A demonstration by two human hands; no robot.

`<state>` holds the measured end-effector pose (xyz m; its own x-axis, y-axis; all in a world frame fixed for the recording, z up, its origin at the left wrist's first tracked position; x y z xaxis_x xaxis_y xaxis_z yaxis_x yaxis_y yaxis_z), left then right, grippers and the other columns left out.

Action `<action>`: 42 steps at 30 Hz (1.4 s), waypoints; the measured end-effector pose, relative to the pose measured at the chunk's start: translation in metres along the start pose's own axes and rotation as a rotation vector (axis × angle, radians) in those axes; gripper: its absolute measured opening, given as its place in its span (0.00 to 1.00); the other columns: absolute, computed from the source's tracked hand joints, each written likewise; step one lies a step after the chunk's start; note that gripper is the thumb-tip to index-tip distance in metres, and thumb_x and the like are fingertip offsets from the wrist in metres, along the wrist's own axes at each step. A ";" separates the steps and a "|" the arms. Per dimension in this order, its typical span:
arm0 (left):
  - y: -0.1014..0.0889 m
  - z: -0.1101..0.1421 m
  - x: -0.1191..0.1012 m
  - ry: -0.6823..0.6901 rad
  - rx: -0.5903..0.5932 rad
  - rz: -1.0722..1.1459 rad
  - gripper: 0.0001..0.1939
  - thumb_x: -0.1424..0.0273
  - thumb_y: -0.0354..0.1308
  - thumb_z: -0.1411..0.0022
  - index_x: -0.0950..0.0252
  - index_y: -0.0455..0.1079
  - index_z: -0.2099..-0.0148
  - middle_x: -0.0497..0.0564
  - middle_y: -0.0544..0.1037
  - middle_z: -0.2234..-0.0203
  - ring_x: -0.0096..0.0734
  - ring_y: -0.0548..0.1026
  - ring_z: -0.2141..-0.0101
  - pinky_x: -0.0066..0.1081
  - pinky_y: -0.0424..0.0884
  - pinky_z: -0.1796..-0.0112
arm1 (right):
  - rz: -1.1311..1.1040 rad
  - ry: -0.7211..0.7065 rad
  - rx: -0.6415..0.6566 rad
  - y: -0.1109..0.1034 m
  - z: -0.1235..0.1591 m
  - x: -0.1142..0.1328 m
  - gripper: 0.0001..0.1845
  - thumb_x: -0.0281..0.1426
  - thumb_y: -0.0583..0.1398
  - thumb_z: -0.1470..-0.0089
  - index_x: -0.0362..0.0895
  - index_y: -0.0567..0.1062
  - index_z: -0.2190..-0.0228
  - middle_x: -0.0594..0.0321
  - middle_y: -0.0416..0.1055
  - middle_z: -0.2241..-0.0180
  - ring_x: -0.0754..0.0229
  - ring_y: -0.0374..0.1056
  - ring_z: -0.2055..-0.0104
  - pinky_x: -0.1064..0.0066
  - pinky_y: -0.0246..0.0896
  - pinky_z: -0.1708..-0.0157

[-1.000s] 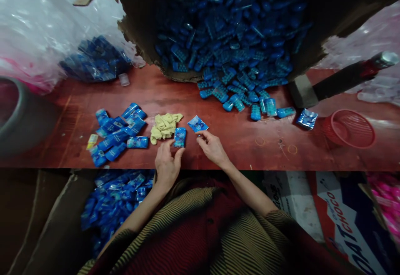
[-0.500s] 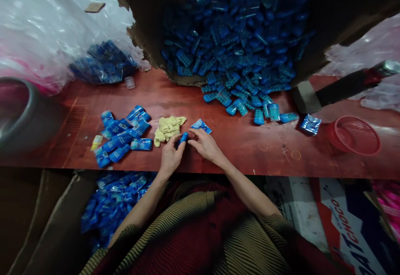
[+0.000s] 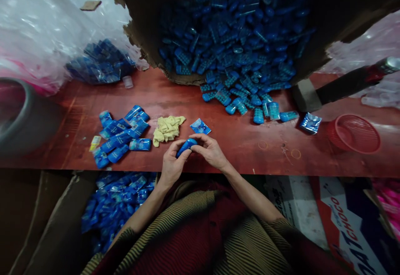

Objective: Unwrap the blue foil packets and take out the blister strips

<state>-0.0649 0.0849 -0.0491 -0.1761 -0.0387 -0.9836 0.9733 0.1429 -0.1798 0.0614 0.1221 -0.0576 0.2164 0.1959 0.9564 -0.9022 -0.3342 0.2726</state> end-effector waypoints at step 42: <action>0.005 0.023 -0.040 0.728 -0.134 -0.773 0.11 0.74 0.53 0.39 0.63 0.72 0.55 0.58 0.75 0.61 0.36 0.72 0.63 0.34 0.68 0.61 | 0.797 -0.332 -0.175 0.004 0.032 0.038 0.11 0.29 0.52 0.41 0.45 0.75 0.66 0.57 0.75 0.65 0.58 0.71 0.63 0.66 0.65 0.59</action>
<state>-0.0495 0.0643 -0.0101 -0.8269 0.4282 -0.3646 0.5435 0.4416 -0.7139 0.0779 0.0985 -0.0164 -0.4295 -0.3225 0.8435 -0.8692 -0.1058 -0.4830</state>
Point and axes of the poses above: each hand's wrist, its own z-axis away from the middle knuckle, its own y-axis out of the palm, x = y × z, the point moved 6 cm from there along -z, towards the middle knuckle
